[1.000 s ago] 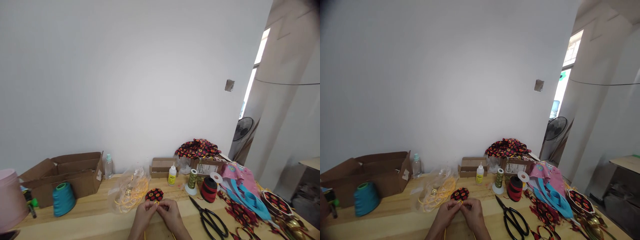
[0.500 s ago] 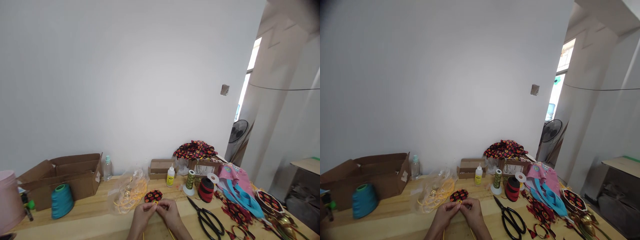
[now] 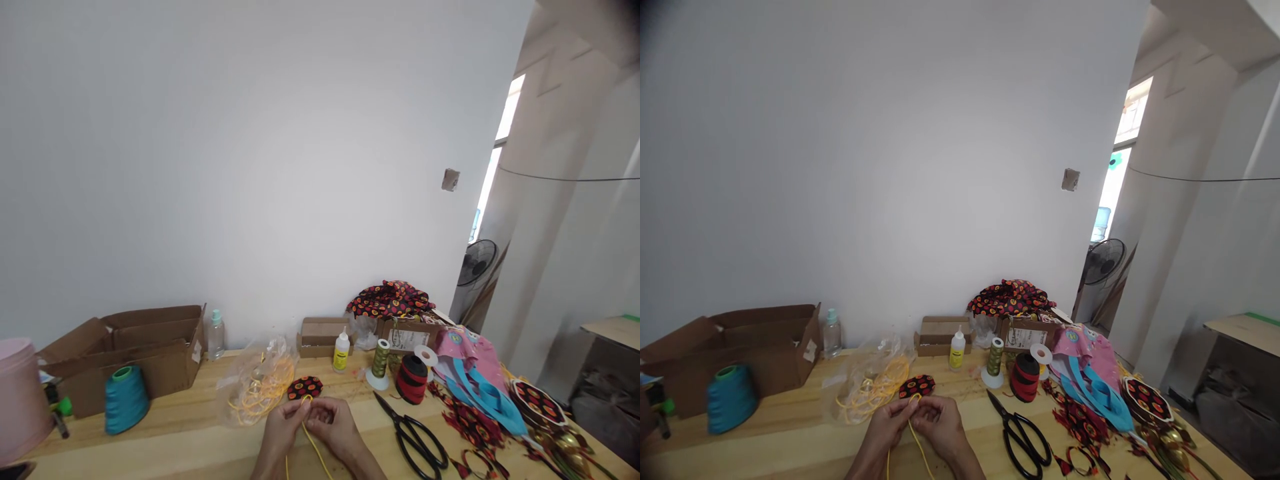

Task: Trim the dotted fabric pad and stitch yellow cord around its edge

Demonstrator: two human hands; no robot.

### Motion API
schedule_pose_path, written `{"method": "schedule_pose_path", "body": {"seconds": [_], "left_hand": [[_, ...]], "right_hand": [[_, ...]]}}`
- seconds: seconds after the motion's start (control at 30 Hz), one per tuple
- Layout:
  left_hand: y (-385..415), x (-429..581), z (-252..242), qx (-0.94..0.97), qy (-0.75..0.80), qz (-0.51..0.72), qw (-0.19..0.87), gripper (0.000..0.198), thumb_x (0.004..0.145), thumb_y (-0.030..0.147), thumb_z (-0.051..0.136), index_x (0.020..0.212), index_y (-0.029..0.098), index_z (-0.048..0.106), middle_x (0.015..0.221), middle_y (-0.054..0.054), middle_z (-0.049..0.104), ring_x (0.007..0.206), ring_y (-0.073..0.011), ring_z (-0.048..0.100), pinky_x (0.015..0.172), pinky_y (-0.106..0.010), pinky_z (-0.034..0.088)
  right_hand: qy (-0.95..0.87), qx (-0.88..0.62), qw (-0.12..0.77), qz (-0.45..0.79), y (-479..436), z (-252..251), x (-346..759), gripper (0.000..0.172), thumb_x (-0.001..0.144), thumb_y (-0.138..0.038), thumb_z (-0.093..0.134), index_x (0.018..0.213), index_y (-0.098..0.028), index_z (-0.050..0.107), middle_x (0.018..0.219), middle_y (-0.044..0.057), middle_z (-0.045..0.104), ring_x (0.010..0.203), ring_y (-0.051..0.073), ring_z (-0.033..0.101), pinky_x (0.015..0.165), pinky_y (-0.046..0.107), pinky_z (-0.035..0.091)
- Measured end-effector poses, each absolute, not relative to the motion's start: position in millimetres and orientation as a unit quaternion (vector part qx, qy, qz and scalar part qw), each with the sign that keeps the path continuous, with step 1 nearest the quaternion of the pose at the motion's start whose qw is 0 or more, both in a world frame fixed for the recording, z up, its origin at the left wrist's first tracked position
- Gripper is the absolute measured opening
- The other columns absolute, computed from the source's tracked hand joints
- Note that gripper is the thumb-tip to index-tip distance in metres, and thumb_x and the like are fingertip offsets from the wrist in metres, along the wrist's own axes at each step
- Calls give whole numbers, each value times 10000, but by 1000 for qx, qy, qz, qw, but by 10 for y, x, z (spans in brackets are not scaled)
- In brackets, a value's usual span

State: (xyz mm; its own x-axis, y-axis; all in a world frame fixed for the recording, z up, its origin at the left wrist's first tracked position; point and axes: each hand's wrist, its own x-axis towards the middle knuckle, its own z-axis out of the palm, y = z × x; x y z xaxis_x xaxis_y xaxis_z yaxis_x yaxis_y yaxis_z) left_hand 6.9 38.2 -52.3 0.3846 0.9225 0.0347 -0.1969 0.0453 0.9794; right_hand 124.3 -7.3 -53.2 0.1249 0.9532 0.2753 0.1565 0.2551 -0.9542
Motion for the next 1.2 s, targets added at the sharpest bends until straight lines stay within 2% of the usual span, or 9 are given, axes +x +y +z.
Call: {"method": "schedule_pose_path", "body": {"seconds": [0.1, 0.23, 0.4, 0.57, 0.77, 0.9, 1.0, 1.1, 1.2], "left_hand": [[390, 59, -528, 522, 335, 442, 648, 397, 459, 481, 696, 612, 114, 699, 548, -47, 661, 612, -188, 594, 633, -252, 436], [384, 54, -535, 517, 341, 438, 652, 391, 462, 467, 702, 615, 108, 693, 555, -49, 659, 598, -171, 582, 615, -241, 428], [394, 72, -549, 507, 321, 425, 678, 423, 451, 484, 701, 628, 100, 689, 558, -56, 654, 584, -182, 585, 617, -270, 433], [351, 71, -480, 506, 326, 411, 685, 392, 435, 474, 716, 576, 110, 685, 445, -22, 606, 505, -160, 555, 565, -259, 422], [308, 74, -405, 487, 332, 408, 697, 407, 373, 471, 740, 559, 115, 678, 467, -26, 597, 548, -170, 562, 557, -248, 409], [284, 75, -355, 490, 374, 388, 685, 430, 361, 508, 724, 537, 122, 652, 350, 58, 437, 344, -66, 363, 394, -197, 286], [269, 73, -336, 490, 392, 383, 678, 451, 335, 545, 707, 460, 126, 595, 322, 98, 328, 302, -19, 192, 344, -178, 158], [264, 76, -328, 499, 392, 372, 677, 465, 322, 557, 700, 452, 128, 578, 318, 101, 313, 303, -14, 156, 339, -178, 107], [267, 81, -326, 506, 389, 370, 675, 472, 305, 549, 708, 464, 120, 594, 315, 95, 324, 315, -20, 180, 344, -177, 112]], "right_hand": [[-571, -495, 549, 357, -76, -533, 1229, 241, 546, -146, 638, 784, -168, 673, 594, -21, 597, 473, 77, 447, 464, 175, 358], [-588, -489, 532, 364, -105, -487, 1218, 272, 534, -91, 615, 785, -181, 666, 619, -34, 601, 471, 62, 437, 455, 157, 327], [-570, -459, 535, 422, -110, -442, 1211, 249, 548, -102, 603, 778, -169, 672, 562, -30, 595, 485, 78, 465, 466, 165, 318], [-552, -448, 559, 428, -105, -434, 1214, 193, 586, -169, 613, 768, -166, 676, 560, -17, 598, 482, 83, 463, 476, 178, 324], [-564, -467, 542, 413, -100, -487, 1213, 285, 523, -107, 636, 797, -176, 667, 574, -27, 611, 476, 82, 468, 454, 170, 305], [-536, -465, 563, 424, -73, -517, 1211, 233, 556, -117, 621, 778, -168, 672, 556, -20, 608, 481, 89, 485, 480, 181, 333], [-491, -473, 614, 399, -43, -535, 1234, 192, 543, -149, 656, 735, -157, 665, 544, -12, 603, 480, 95, 479, 483, 194, 340], [-451, -466, 655, 388, -16, -565, 1273, 230, 506, -155, 692, 733, -157, 653, 550, -5, 609, 491, 106, 489, 501, 210, 358], [-441, -448, 666, 402, 1, -597, 1300, 258, 486, -160, 710, 736, -162, 648, 563, 0, 619, 500, 114, 502, 509, 220, 371]]}}
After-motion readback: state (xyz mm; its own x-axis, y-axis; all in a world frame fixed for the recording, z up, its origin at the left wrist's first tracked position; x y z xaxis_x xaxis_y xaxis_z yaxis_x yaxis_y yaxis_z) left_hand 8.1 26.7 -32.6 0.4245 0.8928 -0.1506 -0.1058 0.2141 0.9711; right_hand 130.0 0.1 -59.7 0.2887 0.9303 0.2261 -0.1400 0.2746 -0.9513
